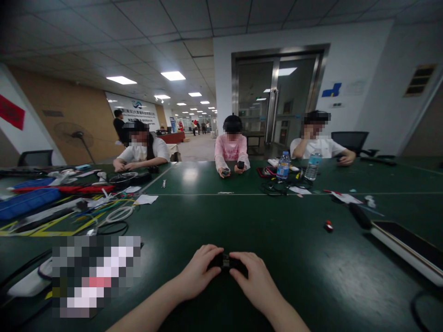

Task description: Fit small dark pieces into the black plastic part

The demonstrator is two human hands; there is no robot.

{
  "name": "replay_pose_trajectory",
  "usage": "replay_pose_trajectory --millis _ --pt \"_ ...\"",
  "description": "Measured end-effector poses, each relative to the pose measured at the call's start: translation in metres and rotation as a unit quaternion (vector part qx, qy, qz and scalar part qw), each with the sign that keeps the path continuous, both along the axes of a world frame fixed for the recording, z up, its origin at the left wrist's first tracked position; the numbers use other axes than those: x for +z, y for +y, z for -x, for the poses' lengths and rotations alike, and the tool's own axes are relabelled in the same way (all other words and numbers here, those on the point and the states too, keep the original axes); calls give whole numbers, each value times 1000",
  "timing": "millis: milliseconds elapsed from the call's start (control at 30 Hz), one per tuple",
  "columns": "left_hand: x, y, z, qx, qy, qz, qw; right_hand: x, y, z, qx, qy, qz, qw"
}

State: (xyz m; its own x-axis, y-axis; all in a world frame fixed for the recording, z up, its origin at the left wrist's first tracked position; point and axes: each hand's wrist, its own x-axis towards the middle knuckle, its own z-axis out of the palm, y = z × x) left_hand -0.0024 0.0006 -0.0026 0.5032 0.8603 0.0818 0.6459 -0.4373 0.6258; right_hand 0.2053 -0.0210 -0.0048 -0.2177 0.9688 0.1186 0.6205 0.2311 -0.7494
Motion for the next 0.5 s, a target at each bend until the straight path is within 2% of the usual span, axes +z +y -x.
replay_pose_trajectory --millis 300,500 --pt "5 -1 0 2 -2 20 1000 -7 2 -3 -3 -2 6 1000" --pt "5 -1 0 9 -6 19 1000 -3 0 -1 -6 -4 7 1000"
